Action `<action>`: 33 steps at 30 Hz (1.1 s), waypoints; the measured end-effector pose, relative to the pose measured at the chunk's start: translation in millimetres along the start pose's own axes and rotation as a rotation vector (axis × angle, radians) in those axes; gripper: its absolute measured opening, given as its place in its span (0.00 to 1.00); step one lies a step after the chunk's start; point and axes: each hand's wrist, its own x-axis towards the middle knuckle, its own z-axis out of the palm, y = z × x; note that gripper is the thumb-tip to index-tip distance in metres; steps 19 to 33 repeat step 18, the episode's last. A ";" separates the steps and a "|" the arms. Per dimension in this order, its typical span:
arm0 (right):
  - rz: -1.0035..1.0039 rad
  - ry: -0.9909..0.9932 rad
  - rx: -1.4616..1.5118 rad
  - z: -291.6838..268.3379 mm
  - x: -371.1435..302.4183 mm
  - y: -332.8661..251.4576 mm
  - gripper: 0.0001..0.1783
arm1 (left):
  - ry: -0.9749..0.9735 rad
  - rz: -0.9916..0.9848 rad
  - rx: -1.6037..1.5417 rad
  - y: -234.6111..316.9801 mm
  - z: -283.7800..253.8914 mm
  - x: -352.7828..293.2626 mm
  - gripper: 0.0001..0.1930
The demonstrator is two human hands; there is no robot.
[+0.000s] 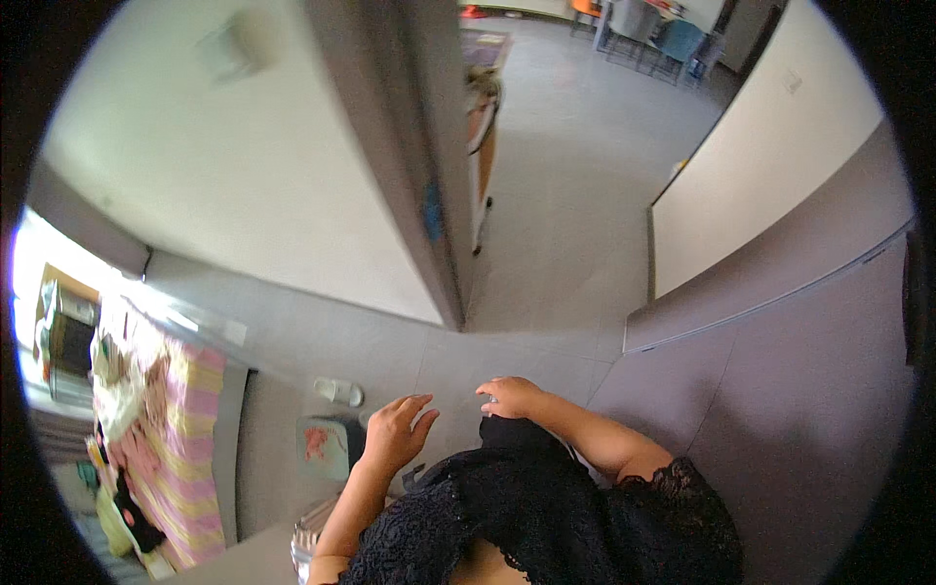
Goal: The person sorts and organizes various items on a bed, including plastic bags, envelopes, and small packages. They place some items into a wire basket and move others around the room, handling them one at a time.
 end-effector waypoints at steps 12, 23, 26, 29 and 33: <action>0.331 0.390 0.591 -200.9 -62.0 215.2 0.25 | -0.525 0.158 -0.175 73.9 166.7 312.2 0.13; 0.393 0.418 0.617 -317.4 -34.2 348.1 0.28 | -0.437 0.104 -0.215 64.6 235.1 485.4 0.15; 0.393 0.418 0.617 -317.4 -34.2 348.1 0.28 | -0.437 0.104 -0.215 64.6 235.1 485.4 0.15; 0.393 0.418 0.617 -317.4 -34.2 348.1 0.28 | -0.437 0.104 -0.215 64.6 235.1 485.4 0.15; 0.393 0.418 0.617 -317.4 -34.2 348.1 0.28 | -0.437 0.104 -0.215 64.6 235.1 485.4 0.15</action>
